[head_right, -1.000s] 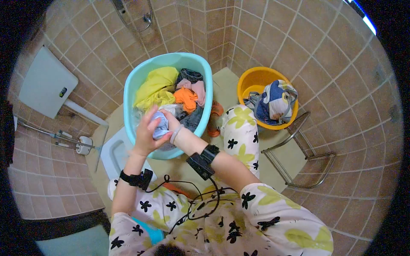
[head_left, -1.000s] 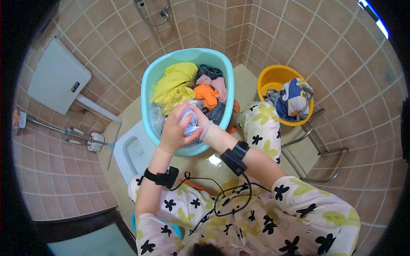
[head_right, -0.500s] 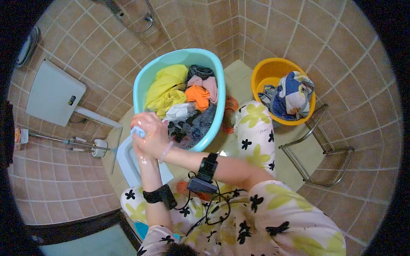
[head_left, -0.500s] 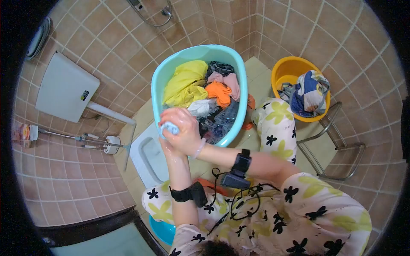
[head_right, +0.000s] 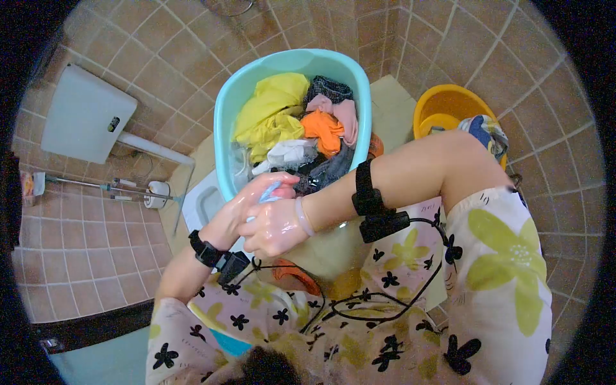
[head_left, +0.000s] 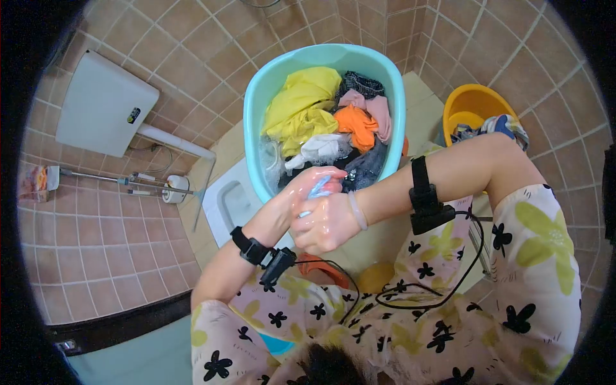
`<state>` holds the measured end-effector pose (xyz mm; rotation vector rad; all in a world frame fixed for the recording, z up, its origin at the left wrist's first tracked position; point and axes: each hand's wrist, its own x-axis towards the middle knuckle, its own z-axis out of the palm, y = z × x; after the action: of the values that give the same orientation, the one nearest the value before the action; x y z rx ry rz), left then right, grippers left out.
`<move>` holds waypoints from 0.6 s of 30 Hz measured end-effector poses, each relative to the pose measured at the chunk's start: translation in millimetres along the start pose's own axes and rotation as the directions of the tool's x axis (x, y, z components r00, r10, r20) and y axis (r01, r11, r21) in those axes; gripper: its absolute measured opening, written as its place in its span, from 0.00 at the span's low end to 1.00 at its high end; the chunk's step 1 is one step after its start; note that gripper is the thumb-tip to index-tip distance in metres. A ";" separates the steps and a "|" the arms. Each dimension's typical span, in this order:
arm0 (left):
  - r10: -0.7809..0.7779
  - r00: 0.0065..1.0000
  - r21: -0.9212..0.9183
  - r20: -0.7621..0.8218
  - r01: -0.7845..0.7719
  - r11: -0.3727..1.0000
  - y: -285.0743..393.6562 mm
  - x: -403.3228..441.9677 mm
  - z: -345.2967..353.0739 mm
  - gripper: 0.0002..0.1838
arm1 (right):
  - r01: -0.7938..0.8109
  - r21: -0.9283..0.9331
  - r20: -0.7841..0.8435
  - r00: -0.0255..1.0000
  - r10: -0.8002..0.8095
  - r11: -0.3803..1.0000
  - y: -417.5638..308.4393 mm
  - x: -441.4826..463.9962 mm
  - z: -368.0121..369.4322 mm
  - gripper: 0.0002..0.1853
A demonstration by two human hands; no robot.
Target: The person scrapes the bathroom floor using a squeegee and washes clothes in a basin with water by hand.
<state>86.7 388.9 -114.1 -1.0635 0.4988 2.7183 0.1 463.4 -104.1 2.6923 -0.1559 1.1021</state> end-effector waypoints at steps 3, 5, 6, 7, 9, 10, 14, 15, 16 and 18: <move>0.070 0.923 0.367 -0.379 0.080 0.927 -2.8 12.0 2.9 0.18 | 0.022 0.058 0.077 0.997 -0.026 0.998 -4.7 -11.8 11.8 0.04; 0.137 0.892 0.467 -0.430 0.090 0.880 -3.8 24.8 -6.4 0.17 | 0.042 0.051 0.114 0.992 -0.047 0.998 -6.3 -19.8 20.1 0.04; 0.212 0.857 0.560 -0.470 0.103 0.822 -4.1 30.1 -11.0 0.16 | 0.041 0.053 0.117 0.992 -0.047 0.998 -6.3 -24.3 23.0 0.04; 0.216 0.857 0.560 -0.467 0.097 0.823 -2.3 32.6 -14.3 0.16 | 0.047 0.044 0.160 0.986 -0.054 0.998 -3.3 -28.7 24.6 0.04; 0.363 0.791 0.539 -0.493 -0.049 0.841 6.6 31.8 -24.0 0.16 | 0.064 0.036 0.201 0.977 -0.070 0.997 9.3 -35.9 30.4 0.05; 0.390 0.778 0.455 -0.492 -0.152 0.877 15.5 26.6 -31.5 0.14 | -0.037 -0.010 0.143 0.989 0.038 0.999 19.5 -40.1 33.1 0.05; 0.722 0.650 0.123 -0.236 -0.717 0.686 38.1 -33.9 -50.5 0.25 | -0.597 -0.063 -0.143 0.798 0.585 0.799 64.1 -17.6 -4.9 0.21; 0.723 0.649 0.066 -0.237 -0.732 0.678 48.6 -57.8 -49.7 0.29 | -0.679 -0.118 -0.104 0.734 0.671 0.725 77.7 -22.7 -7.1 0.28; 0.756 0.585 0.065 -0.292 -0.777 0.626 53.5 -80.9 -55.0 0.29 | -0.736 0.138 -0.140 0.648 0.748 0.663 89.7 -27.3 -7.5 0.26; 0.790 0.338 0.084 -0.511 -0.895 0.437 51.3 -126.3 -87.5 0.27 | -0.823 0.447 0.031 0.404 0.914 0.349 112.8 -45.9 -3.3 0.21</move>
<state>218.6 303.2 -75.4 -2.0741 1.1679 3.3953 -55.4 355.5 -114.9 2.7156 -1.7293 1.8688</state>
